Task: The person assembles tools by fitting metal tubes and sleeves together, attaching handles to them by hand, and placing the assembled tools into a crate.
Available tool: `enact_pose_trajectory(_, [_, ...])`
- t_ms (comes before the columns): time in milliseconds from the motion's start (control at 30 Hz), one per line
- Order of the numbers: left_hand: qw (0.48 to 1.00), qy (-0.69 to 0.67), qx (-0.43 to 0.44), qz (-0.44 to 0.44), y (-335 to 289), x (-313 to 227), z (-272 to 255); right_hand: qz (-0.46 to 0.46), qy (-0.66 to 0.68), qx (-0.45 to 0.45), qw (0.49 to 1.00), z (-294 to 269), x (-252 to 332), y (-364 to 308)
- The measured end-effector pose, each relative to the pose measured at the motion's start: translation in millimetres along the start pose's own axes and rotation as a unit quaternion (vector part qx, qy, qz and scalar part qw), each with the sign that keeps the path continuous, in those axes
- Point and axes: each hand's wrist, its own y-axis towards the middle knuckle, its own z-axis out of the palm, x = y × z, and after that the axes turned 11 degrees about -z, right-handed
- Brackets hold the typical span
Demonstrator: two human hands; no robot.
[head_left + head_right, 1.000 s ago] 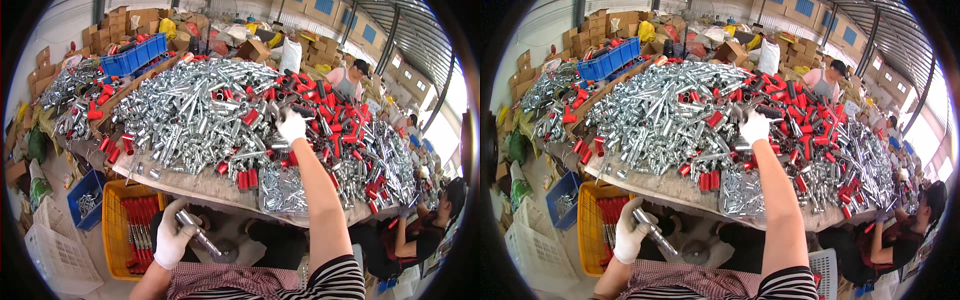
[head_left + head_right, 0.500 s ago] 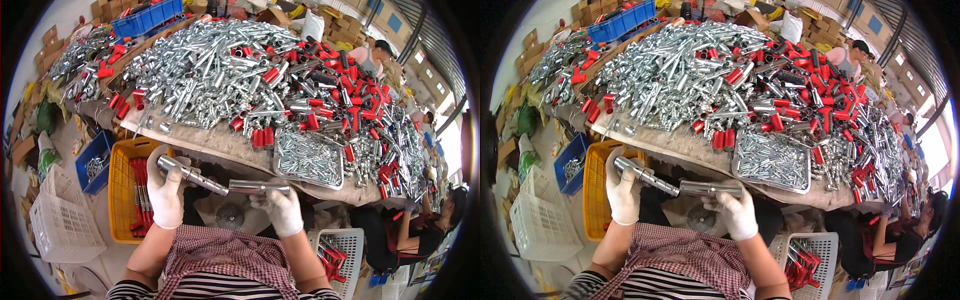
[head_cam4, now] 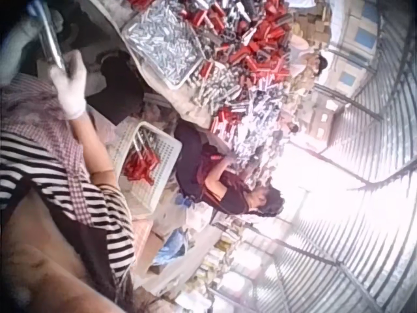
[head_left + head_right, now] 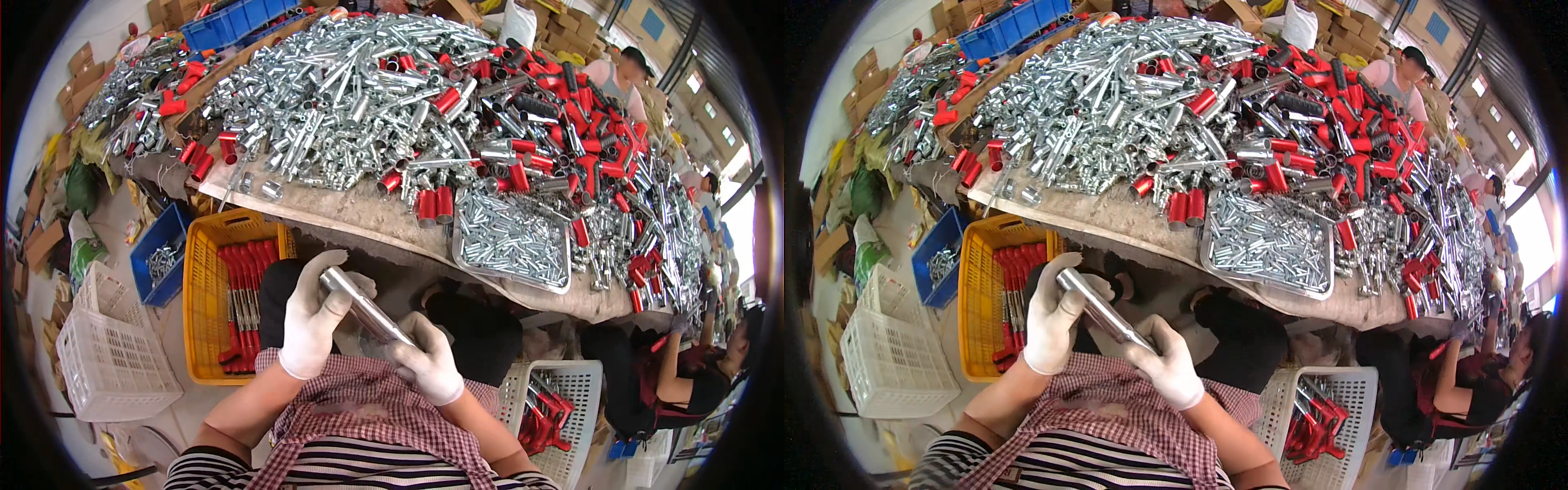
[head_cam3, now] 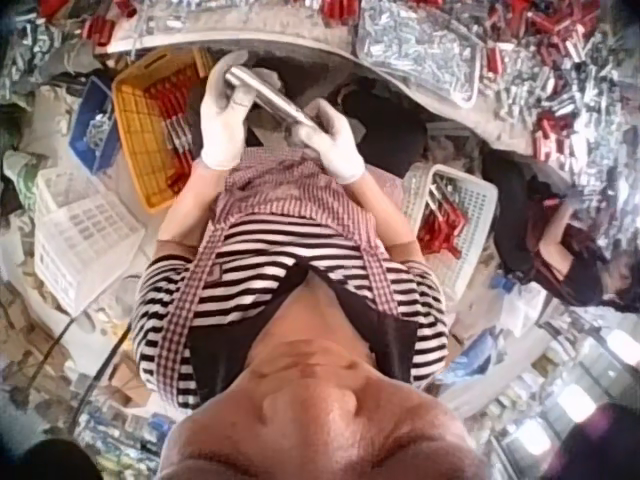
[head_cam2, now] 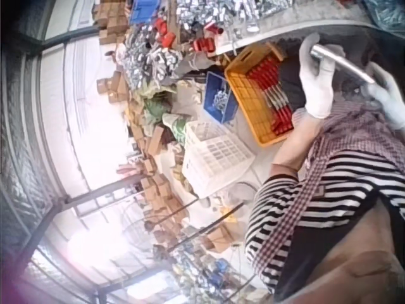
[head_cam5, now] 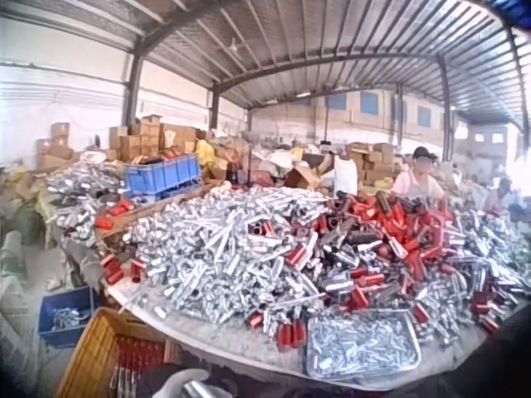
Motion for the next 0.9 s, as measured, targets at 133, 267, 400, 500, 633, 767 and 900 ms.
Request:
enact_pose_trajectory(133, [0.99,-0.105,-0.092,-0.018,12.6,-2.2,-11.7,0.028,0.009,0.027,0.999,0.2,-4.0,-6.5])
enact_pose_trajectory(267, [0.925,-0.319,-0.107,-0.178,17.9,-12.6,22.6,0.008,0.025,0.041,0.999,20.6,-20.1,6.3])
enact_pose_trajectory(400, [0.909,-0.369,-0.006,-0.194,21.4,-2.3,18.2,-0.12,-0.088,0.0,0.989,20.6,-37.5,10.6])
enact_pose_trajectory(500, [0.905,-0.367,0.007,-0.215,29.3,4.7,15.6,-0.191,-0.267,0.073,0.942,3.7,-21.0,23.9])
enact_pose_trajectory(633, [0.9,-0.372,-0.035,-0.224,29.8,3.7,5.7,-0.341,-0.565,-0.077,0.747,-55.9,34.1,60.5])
enact_pose_trajectory(767, [0.902,-0.37,-0.027,-0.221,29.2,10.3,-0.3,-0.332,-0.685,-0.097,0.641,-103.7,56.1,92.7])
enact_pose_trajectory(900, [0.905,-0.369,-0.01,-0.214,26.7,12.0,-3.4,-0.338,-0.7,-0.086,0.623,-97.7,58.5,116.0])
